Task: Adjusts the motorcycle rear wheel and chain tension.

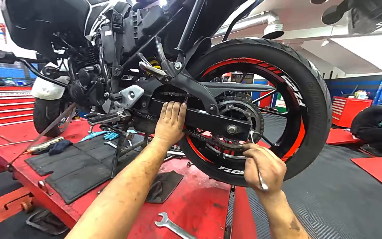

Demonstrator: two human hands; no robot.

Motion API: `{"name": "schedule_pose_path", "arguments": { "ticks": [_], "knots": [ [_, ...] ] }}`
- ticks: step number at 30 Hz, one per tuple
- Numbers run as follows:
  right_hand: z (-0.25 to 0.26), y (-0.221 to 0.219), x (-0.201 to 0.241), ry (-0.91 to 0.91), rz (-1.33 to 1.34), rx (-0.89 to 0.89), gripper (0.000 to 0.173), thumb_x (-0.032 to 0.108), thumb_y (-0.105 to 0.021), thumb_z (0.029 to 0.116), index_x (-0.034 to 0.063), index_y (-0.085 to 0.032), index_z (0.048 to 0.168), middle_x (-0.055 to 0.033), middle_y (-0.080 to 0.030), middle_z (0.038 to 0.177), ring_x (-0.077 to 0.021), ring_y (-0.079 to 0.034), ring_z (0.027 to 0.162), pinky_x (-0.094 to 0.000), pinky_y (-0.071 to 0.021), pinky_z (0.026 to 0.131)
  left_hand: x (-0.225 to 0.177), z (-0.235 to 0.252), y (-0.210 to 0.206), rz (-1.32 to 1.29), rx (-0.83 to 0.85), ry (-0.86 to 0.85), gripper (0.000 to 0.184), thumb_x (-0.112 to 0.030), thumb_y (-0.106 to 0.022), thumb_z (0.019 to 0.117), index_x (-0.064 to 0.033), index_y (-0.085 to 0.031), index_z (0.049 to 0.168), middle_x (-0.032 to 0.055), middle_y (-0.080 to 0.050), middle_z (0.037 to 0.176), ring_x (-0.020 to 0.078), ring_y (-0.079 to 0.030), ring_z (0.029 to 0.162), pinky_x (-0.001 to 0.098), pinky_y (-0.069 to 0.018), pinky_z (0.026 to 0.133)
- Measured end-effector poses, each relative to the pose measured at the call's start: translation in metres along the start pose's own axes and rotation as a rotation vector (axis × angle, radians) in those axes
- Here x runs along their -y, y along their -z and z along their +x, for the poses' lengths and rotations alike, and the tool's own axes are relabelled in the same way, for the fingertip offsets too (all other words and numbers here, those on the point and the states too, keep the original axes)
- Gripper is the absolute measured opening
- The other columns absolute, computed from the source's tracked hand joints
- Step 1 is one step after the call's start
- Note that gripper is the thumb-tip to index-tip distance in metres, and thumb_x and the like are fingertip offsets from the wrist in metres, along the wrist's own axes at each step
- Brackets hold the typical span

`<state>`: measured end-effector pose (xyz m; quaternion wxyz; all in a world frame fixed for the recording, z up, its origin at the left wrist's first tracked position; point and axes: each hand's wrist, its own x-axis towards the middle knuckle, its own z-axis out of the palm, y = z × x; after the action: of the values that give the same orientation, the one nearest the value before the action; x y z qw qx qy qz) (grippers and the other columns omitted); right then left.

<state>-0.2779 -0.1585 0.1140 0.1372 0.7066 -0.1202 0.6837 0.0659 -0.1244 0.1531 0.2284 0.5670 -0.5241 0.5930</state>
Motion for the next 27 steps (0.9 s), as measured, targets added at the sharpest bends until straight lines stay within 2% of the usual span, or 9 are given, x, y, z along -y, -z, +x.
{"name": "schedule_pose_path", "arguments": {
  "ticks": [2, 3, 7, 10, 13, 17, 20, 24, 27],
  "knots": [
    [0.047, 0.019, -0.002, -0.289, 0.196, -0.015, 0.025, 0.012, -0.051, 0.0942, 0.0065, -0.074, 0.086, -0.0017, -0.074, 0.079, -0.0106, -0.069, 0.062, -0.0332, -0.0604, 0.054, 0.001, 0.004, -0.002, -0.001, -0.010, 0.002, 0.107, -0.031, -0.087, 0.0601, -0.0021, -0.041, 0.152, 0.0240, -0.053, 0.145, 0.0415, -0.047, 0.140, 0.0578, -0.0316, 0.120],
    [0.073, 0.024, -0.003, -0.380, 0.221, -0.008, 0.023, 0.013, -0.054, 0.0922, 0.0085, -0.073, 0.081, -0.0008, -0.073, 0.075, -0.0107, -0.067, 0.060, -0.0354, -0.0589, 0.053, -0.002, 0.001, 0.001, -0.021, 0.007, 0.003, 0.106, -0.029, -0.087, 0.0604, -0.0009, -0.041, 0.152, 0.0259, -0.053, 0.145, 0.0433, -0.047, 0.139, 0.0597, -0.0318, 0.119],
    [0.137, 0.023, 0.005, -0.498, -0.051, 0.390, 0.027, 0.028, -0.051, 0.0903, 0.0208, -0.076, 0.084, 0.0020, -0.073, 0.077, -0.0160, -0.070, 0.074, -0.0513, -0.0549, 0.065, -0.005, 0.008, 0.008, -0.028, 0.061, 0.006, 0.111, -0.028, -0.091, 0.0587, 0.0006, -0.038, 0.152, 0.0266, -0.051, 0.146, 0.0438, -0.046, 0.140, 0.0599, -0.0322, 0.119],
    [0.154, 0.022, -0.008, -0.664, 0.017, 0.501, 0.026, 0.029, -0.051, 0.1016, 0.0194, -0.073, 0.113, -0.0011, -0.074, 0.078, -0.0173, -0.067, 0.058, -0.0430, -0.0556, 0.052, -0.006, 0.003, 0.009, -0.016, 0.070, 0.019, 0.113, -0.030, -0.091, 0.0581, 0.0008, -0.037, 0.152, 0.0264, -0.051, 0.145, 0.0437, -0.046, 0.140, 0.0593, -0.0324, 0.119],
    [0.154, 0.011, -0.037, -0.738, 0.199, 0.350, 0.027, 0.037, -0.053, 0.1053, 0.0138, -0.068, 0.108, -0.0043, -0.066, 0.064, -0.0165, -0.057, 0.043, -0.0343, -0.0477, 0.039, -0.009, 0.004, 0.009, -0.005, 0.086, 0.037, 0.113, -0.031, -0.090, 0.0589, 0.0000, -0.036, 0.154, 0.0255, -0.050, 0.147, 0.0422, -0.045, 0.141, 0.0580, -0.0311, 0.120],
    [0.150, 0.031, -0.025, -0.578, 0.276, 0.159, 0.027, 0.036, -0.052, 0.1058, 0.0135, -0.067, 0.108, 0.0013, -0.060, 0.062, -0.0130, -0.055, 0.046, -0.0334, -0.0494, 0.042, -0.003, 0.004, 0.013, 0.008, 0.095, 0.008, 0.112, -0.034, -0.090, 0.0586, 0.0007, -0.039, 0.151, 0.0249, -0.052, 0.145, 0.0423, -0.048, 0.138, 0.0580, -0.0328, 0.119],
    [0.137, 0.057, -0.007, -0.421, 0.302, 0.039, 0.024, 0.036, -0.053, 0.1063, 0.0147, -0.064, 0.103, 0.0047, -0.063, 0.064, -0.0103, -0.061, 0.048, -0.0301, -0.0533, 0.041, 0.001, 0.009, 0.012, -0.022, 0.065, -0.014, 0.104, -0.034, -0.093, 0.0567, 0.0005, -0.048, 0.144, 0.0243, -0.057, 0.138, 0.0431, -0.054, 0.132, 0.0587, -0.0365, 0.116],
    [0.087, 0.064, -0.005, -0.250, 0.183, 0.112, 0.026, 0.038, -0.058, 0.1040, 0.0129, -0.065, 0.105, 0.0043, -0.069, 0.077, -0.0084, -0.067, 0.060, -0.0307, -0.0607, 0.051, 0.003, 0.010, 0.008, -0.050, 0.039, -0.024, 0.096, -0.037, -0.090, 0.0603, -0.0010, -0.050, 0.139, 0.0247, -0.058, 0.135, 0.0436, -0.056, 0.129, 0.0601, -0.0378, 0.115],
    [0.062, 0.069, -0.013, -0.056, -0.114, 0.141, 0.032, 0.040, -0.052, 0.1059, 0.0131, -0.069, 0.104, 0.0030, -0.068, 0.078, -0.0094, -0.065, 0.066, -0.0330, -0.0549, 0.057, 0.002, 0.010, 0.008, -0.048, 0.014, -0.022, 0.095, -0.038, -0.089, 0.0599, -0.0004, -0.051, 0.139, 0.0246, -0.059, 0.135, 0.0437, -0.056, 0.129, 0.0599, -0.0383, 0.114]
  ]
}}
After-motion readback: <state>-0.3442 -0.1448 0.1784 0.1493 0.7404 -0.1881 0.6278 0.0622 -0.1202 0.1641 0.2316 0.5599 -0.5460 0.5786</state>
